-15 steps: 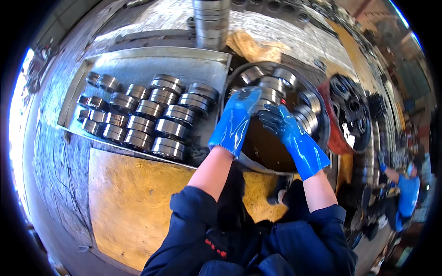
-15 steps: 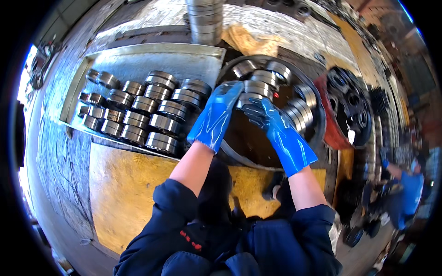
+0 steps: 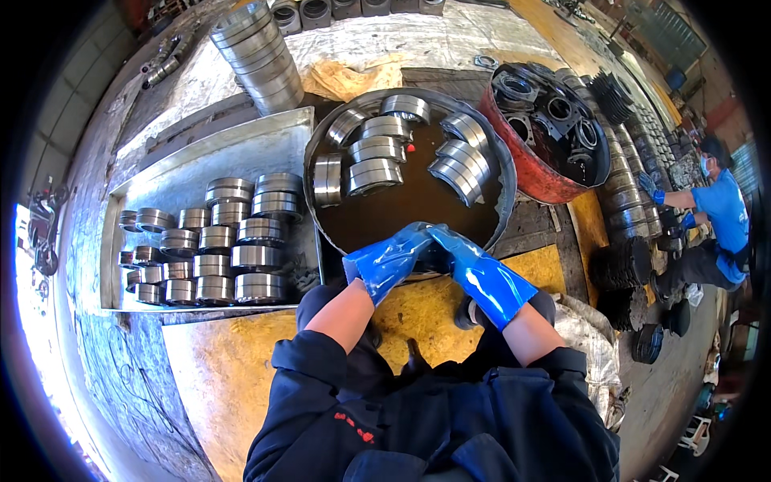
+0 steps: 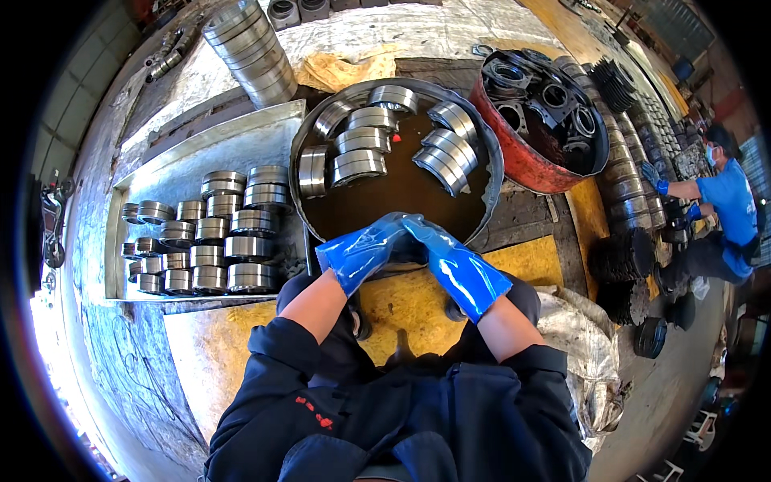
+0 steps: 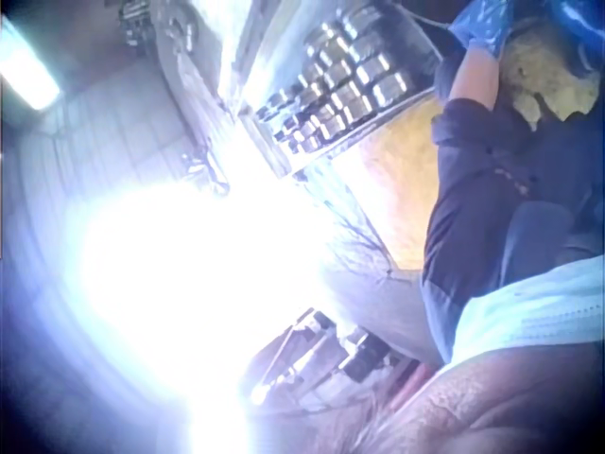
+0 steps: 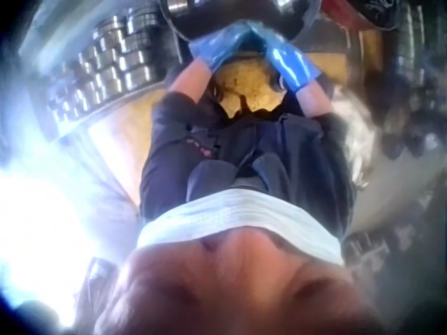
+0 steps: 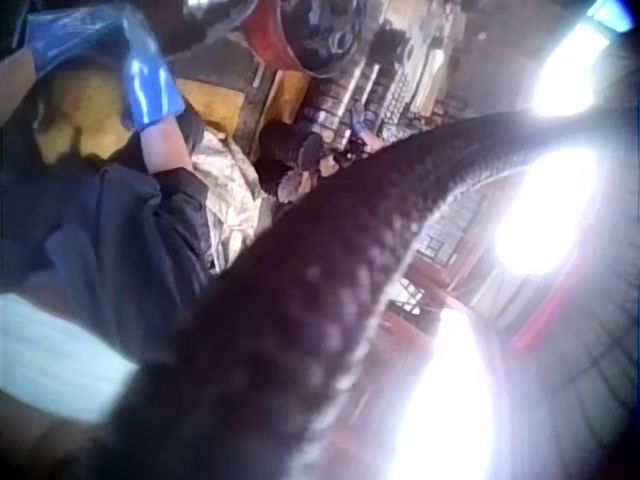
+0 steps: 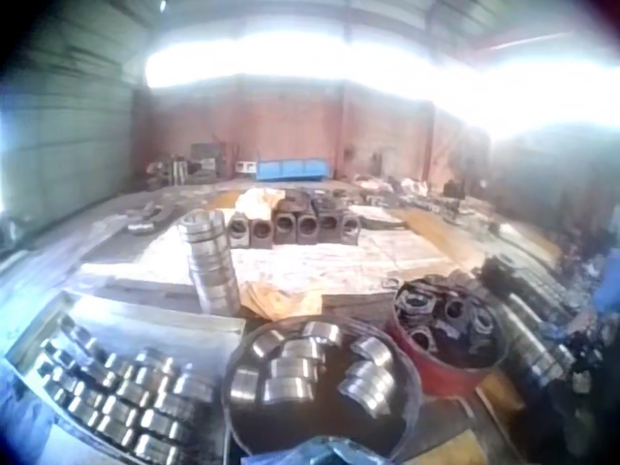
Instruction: The person cleans metal bearings by dipping them into a basin of fluid and scrubbing them with a small brush while wearing blue gloves.
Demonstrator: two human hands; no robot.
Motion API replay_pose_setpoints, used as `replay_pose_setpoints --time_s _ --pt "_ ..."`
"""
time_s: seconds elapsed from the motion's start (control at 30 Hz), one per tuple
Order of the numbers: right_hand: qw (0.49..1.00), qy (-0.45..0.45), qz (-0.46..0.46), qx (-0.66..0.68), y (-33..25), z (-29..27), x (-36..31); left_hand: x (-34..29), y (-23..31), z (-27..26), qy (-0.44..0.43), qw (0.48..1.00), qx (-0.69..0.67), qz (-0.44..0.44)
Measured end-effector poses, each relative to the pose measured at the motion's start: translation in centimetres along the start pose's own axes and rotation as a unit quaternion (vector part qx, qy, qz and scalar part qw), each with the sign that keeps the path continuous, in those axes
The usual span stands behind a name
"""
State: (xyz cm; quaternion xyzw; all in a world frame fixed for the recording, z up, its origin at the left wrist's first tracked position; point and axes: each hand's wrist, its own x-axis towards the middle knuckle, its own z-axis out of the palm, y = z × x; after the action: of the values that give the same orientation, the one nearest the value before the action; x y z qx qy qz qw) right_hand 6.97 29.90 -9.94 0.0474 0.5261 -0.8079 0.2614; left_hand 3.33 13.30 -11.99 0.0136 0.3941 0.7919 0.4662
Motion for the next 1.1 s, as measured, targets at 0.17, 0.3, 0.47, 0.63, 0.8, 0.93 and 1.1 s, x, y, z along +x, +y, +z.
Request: replay_pose_setpoints --time_s 0.17,0.3,0.47,0.63,0.8,0.93,1.1 --pt "0.974 0.124 0.185 0.048 -1.1 -1.2 4.9 -1.5 5.2 -2.2 0.317 0.91 0.153 0.218" --pt "0.986 -0.032 0.076 0.147 -1.7 3.2 7.4 -3.7 9.3 -6.2 0.43 0.827 -0.088 0.351" --pt "0.951 0.164 0.112 0.238 1.5 8.0 17.2 -4.8 11.0 -7.0 0.489 0.81 -0.135 0.294" --pt "0.946 0.211 0.091 0.227 1.9 10.8 20.8 -5.0 12.0 -7.2 0.505 0.799 -0.121 0.303" --pt "0.963 0.187 0.081 0.174 2.7 9.3 20.0 -3.9 11.7 -7.3 0.482 0.797 -0.121 0.344" --pt "0.978 0.155 0.074 0.116 3.6 7.3 16.7 -4.5 11.8 -7.1 0.459 0.832 -0.071 0.304" --pt "0.989 0.129 0.058 0.032 4.9 5.9 12.7 -4.7 11.9 -7.1 0.463 0.838 -0.059 0.283"
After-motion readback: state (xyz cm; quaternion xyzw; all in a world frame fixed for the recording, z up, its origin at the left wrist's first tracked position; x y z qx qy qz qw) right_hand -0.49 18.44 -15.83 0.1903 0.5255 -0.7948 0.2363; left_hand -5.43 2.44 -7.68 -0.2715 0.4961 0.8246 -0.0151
